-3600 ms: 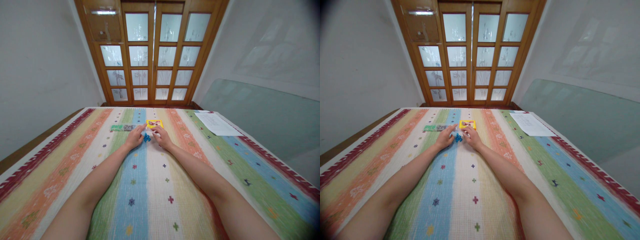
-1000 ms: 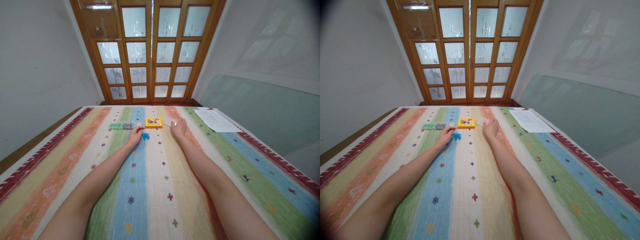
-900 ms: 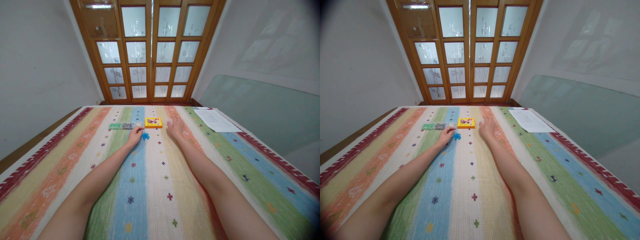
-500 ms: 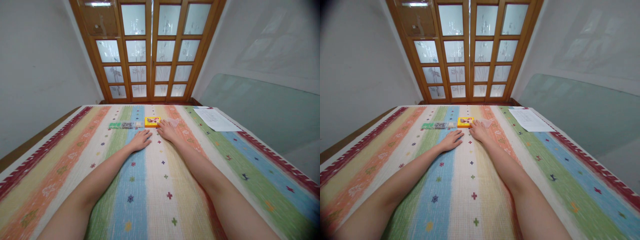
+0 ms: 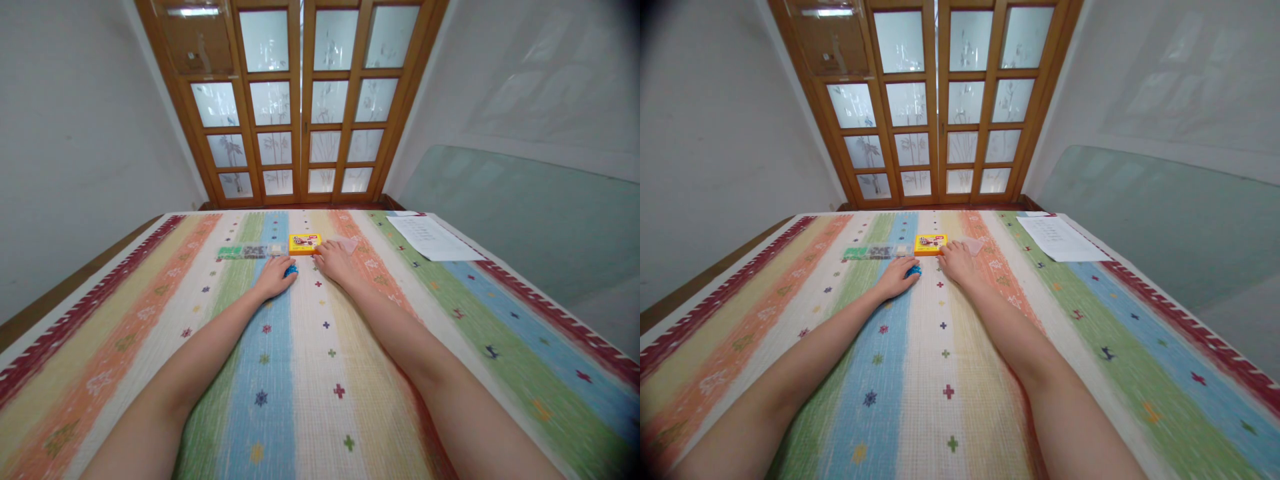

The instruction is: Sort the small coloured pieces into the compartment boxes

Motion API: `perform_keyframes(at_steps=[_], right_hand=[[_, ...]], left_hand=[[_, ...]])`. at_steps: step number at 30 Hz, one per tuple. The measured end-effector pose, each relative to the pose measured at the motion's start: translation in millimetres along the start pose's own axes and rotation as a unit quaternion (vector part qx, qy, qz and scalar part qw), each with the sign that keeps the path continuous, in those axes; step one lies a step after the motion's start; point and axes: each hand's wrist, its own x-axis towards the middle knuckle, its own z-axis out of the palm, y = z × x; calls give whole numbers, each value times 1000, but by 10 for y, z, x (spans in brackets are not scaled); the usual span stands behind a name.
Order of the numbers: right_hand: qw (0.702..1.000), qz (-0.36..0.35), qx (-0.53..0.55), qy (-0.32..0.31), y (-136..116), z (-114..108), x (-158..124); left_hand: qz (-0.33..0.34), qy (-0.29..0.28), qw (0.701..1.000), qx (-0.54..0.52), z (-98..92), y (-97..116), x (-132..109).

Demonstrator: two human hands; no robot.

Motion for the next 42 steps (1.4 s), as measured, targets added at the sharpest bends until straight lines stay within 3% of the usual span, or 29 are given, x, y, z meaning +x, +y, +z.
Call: perform_keyframes(at_steps=[6,12,18,28,33,37,42], right_hand=[[997,67,-34,-22,-114,-46,0],[995,78,-55,-44,-128,-80,22],[997,67,-36,-10,-86,-60,4],[998,-16,-43,30,-116,-45,-27],[998,-25,2,64,-97,-36,-21],[998,-52,14,40,-41,12,-20],[1000,-20,-10,-13,32,56,-19]], left_hand=[[-2,-38,999,39,-13,-135,103],[-8,-56,997,55,-20,-138,142],[-29,-13,999,-18,-46,-130,108],[-21,59,997,-54,-90,-155,69],[-11,51,998,-44,-92,-136,76],[-8,33,999,-29,-106,-70,71],[-10,18,1000,-15,-104,-43,55]])
